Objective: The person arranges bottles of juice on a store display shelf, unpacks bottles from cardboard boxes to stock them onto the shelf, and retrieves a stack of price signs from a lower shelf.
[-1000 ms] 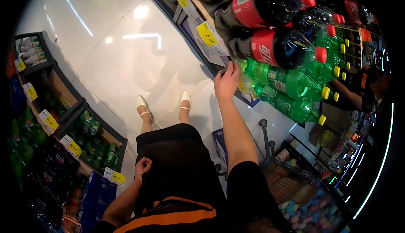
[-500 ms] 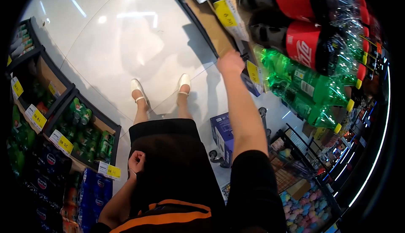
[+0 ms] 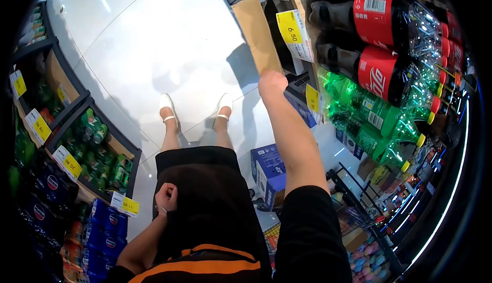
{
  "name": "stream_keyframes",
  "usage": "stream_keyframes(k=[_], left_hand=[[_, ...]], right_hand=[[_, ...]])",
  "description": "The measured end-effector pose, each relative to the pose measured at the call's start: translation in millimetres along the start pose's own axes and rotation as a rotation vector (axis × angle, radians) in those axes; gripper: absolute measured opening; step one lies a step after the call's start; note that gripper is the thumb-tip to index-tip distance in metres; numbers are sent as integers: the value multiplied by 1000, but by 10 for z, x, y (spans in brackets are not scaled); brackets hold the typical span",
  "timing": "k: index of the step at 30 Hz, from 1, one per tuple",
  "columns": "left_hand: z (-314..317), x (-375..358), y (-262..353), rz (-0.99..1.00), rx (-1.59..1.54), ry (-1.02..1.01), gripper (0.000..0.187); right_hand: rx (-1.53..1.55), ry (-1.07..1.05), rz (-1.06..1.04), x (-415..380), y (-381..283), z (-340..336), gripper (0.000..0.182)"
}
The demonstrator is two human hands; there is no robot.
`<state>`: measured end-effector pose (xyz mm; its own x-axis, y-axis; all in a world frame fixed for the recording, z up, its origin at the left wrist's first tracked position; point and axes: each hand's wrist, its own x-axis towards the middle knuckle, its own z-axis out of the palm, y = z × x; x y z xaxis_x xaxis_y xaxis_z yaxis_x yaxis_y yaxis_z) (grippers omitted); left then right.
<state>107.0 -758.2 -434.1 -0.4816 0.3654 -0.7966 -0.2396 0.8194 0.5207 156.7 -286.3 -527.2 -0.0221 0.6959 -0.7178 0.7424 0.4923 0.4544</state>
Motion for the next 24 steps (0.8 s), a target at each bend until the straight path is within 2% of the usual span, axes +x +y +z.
stream_keyframes(k=[5, 8, 10, 12, 13, 14, 15, 17, 18, 20, 21, 23, 24], left_hand=[[10, -1, 70, 58, 71, 7, 5], [19, -26, 88, 50, 53, 24, 6], [30, -57, 45, 1, 55, 14, 6], [79, 5, 50, -53, 56, 9, 6], [63, -36, 95, -78, 46, 13, 6], [46, -51, 137, -98, 37, 15, 5], [40, -47, 165, -103, 38, 9, 5], [82, -28, 208, -79, 12, 36, 3], [98, -25, 178, -51, 11, 45, 2], [117, -30, 93, 17, 15, 64, 1], [123, -21, 75, 52, 10, 79, 1], [92, -6, 117, 37, -9, 68, 1], [66, -6, 134, 25, -31, 56, 2]], right_hand=[[-53, 3, -21, 59, -143, 77, 24], [32, -80, 14, 129, -96, 172, 25], [66, 504, -245, 75, -3, 382, 26], [585, 637, -419, 305, 143, 41, 30], [749, 753, -344, 481, 215, 56, 29], [802, 736, -160, 547, 251, -19, 34], [683, 796, -92, 696, 312, 8, 50], [613, 609, -236, 1109, 402, 126, 67], [609, 605, -238, 1236, 411, 155, 67], [294, 461, -84, 1171, 277, -65, 71], [240, 324, 45, 1039, 147, -319, 64], [425, 230, 64, 1255, 114, -232, 48], [428, 229, 65, 1257, 120, -148, 48]])
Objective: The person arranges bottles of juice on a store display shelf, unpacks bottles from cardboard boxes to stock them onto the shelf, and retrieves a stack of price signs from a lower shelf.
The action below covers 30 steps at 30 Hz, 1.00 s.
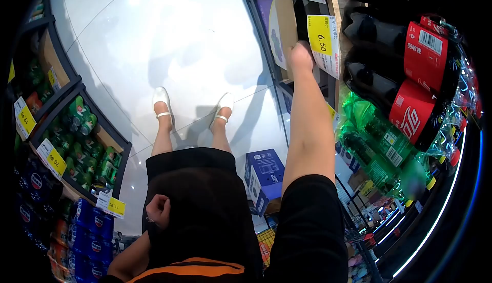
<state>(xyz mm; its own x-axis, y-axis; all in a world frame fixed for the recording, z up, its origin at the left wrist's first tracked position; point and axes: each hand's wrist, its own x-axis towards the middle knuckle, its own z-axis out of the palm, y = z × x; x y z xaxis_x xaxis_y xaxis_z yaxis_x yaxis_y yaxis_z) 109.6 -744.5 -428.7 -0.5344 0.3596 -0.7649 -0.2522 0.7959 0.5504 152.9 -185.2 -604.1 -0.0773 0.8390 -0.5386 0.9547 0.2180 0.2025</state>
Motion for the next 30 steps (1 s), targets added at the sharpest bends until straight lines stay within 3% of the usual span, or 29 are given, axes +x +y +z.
stream_keyframes(k=[3, 13, 18, 21, 23, 25, 27, 29, 30], left_hand=[[15, -8, -23, -7, 11, 6, 1], [38, 6, 55, -2, 41, -33, 1], [76, 150, 89, -73, 71, -51, 4], [246, 759, 361, 161, 36, -181, 15], [547, 1295, 860, 442, 279, -114, 43], [881, 1868, 1519, 522, 307, -168, 66], [1246, 2359, 2124, 803, 442, -10, 74], [1618, 2765, 2664, 936, 494, 143, 81], [1795, 2925, 2855, 914, 609, 220, 84]], right_hand=[[-30, 118, -178, -307, -35, 43, 19], [-124, 81, -373, -856, -10, 453, 20], [-5, 93, -442, -1099, -239, 501, 16], [42, 105, -422, -1096, -290, 583, 16], [54, 78, -398, -1096, -273, 572, 17], [102, 118, -390, -1066, -199, 558, 19], [208, 16, -344, -1047, -131, 518, 21], [195, 299, -476, -1032, -52, 686, 34], [322, 290, -449, -1138, -38, 581, 43]])
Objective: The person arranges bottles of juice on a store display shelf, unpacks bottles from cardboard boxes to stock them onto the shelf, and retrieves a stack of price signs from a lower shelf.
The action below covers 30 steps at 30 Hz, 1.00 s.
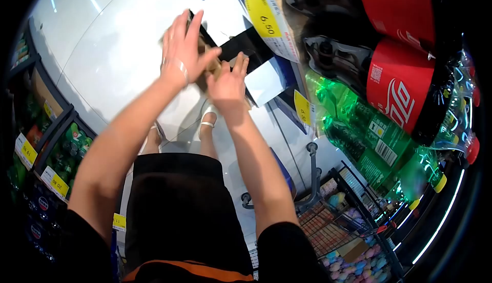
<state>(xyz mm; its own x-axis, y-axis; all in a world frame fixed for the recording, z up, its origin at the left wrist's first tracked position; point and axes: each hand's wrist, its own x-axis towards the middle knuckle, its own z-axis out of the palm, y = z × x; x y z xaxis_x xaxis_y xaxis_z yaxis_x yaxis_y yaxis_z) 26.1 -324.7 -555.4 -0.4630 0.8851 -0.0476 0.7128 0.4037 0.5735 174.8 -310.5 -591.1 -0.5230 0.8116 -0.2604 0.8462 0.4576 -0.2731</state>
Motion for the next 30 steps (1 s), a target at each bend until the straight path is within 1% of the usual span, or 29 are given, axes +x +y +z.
stream_keyframes(k=[1, 2, 3, 4, 5, 7, 8, 9, 10, 11, 12, 13, 14, 15, 16, 17, 19, 20, 21, 23, 24, 25, 26, 27, 28, 29, 30], left_hand=[[109, 224, 45, -18, 134, 12, 88], [152, 455, 53, -97, 195, -179, 91], [130, 647, 82, -176, 258, -372, 95], [25, 772, 125, -220, 284, -500, 98], [4, 833, 134, -266, 313, -566, 103], [-15, 876, 32, -187, 326, -593, 107], [-7, 966, -123, -59, 277, -675, 111], [36, 990, -239, 0, 317, -674, 106], [31, 993, -319, -24, 333, -722, 102], [-19, 1019, -304, -43, 349, -763, 99], [-53, 956, -275, -52, 320, -671, 89], [117, 927, -335, -112, 258, -581, 80], [167, 881, -320, -144, 211, -496, 74], [225, 834, -315, -178, 163, -416, 67], [240, 786, -285, -243, 135, -356, 50], [260, 774, -317, -247, 131, -361, 50], [284, 766, -402, -249, 91, -336, 31], [260, 717, -456, -251, 93, -341, 28], [240, 672, -493, -253, 95, -328, 28], [152, 548, -478, -293, 109, -443, 28], [108, 513, -426, -346, 98, -477, 28], [79, 479, -413, -368, 119, -520, 28], [89, 410, -439, -375, 95, -490, 27], [116, 336, -487, -381, 72, -457, 27], [125, 261, -542, -402, 72, -469, 27], [92, 181, -581, -424, 64, -506, 27], [64, 97, -626, -456, 60, -546, 27]], right_hand=[[119, 26, 43, -70, -106, -199, 51], [186, 53, 77, -137, -126, -309, 60], [293, 125, 117, -191, -74, -374, 61], [258, 169, 177, -319, 14, -431, 64], [223, 212, 237, -469, 109, -496, 68], [655, 266, 615, -737, 336, -556, 79], [659, 270, 617, -760, 479, -501, 79], [615, 212, 727, -812, 613, -437, 81], [568, 153, 840, -854, 686, -405, 83], [600, 56, 995, -667, 656, -476, 91], [629, 59, 945, -560, 787, -338, 103], [663, 62, 887, -444, 900, -170, 116], [768, 180, 881, -278, 840, -134, 119], [711, 249, 920, -232, 774, -128, 123], [653, 318, 960, -158, 644, -182, 126], [453, 237, 1000, -46, 378, -343, 123], [184, -30, 1027, 192, -6, -481, 117], [70, -23, 1050, 256, 21, -346, 112], [-12, -66, 1059, 310, 29, -355, 108], [-12, -45, 995, 251, 139, -357, 100], [50, 108, 822, 112, 224, -326, 93], [119, 175, 788, -6, 271, -356, 88], [-39, 257, 699, -155, 382, -253, 78], [10, 122, 727, -221, 408, -407, 70], [-74, -202, 825, -174, 331, -644, 60], [-156, -358, 744, -173, 379, -732, 49], [-158, -478, 742, -151, 422, -790, 43]])
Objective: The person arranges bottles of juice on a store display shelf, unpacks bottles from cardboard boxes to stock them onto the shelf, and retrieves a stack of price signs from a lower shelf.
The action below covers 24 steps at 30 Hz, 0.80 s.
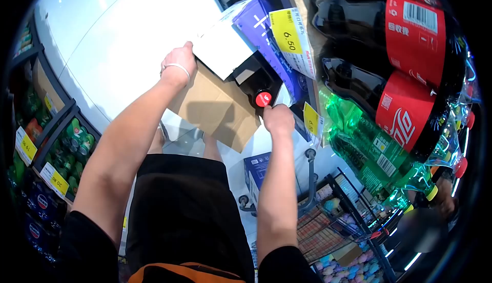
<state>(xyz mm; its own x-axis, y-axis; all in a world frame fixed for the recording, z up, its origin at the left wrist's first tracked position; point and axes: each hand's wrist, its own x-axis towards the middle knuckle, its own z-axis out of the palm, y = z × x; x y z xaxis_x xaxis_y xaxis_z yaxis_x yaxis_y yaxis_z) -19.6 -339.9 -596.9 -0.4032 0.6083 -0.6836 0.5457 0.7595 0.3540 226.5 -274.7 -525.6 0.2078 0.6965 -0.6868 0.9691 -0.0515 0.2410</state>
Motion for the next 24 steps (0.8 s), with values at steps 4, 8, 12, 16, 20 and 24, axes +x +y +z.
stream_keyframes(k=[4, 8, 12, 16, 20, 24], left_hand=[[228, -282, -305, -91, -102, -41, 25], [426, -403, -573, -199, -157, -19, 29], [419, -442, -848, -219, -116, -20, 34], [361, -512, -1095, -244, -124, 31, 37], [441, -554, -1378, -209, -202, 142, 29], [294, -614, -1583, -167, -120, 209, 26]], right_hand=[[-239, -13, -117, -233, -67, -100, 33], [-231, 75, -232, -366, -40, 21, 28], [-202, 27, -272, -491, -96, 202, 27], [-111, 11, -343, -644, -144, 392, 26], [-50, 39, -315, -721, -275, 357, 23], [42, -14, -452, -608, -258, 497, 20]])
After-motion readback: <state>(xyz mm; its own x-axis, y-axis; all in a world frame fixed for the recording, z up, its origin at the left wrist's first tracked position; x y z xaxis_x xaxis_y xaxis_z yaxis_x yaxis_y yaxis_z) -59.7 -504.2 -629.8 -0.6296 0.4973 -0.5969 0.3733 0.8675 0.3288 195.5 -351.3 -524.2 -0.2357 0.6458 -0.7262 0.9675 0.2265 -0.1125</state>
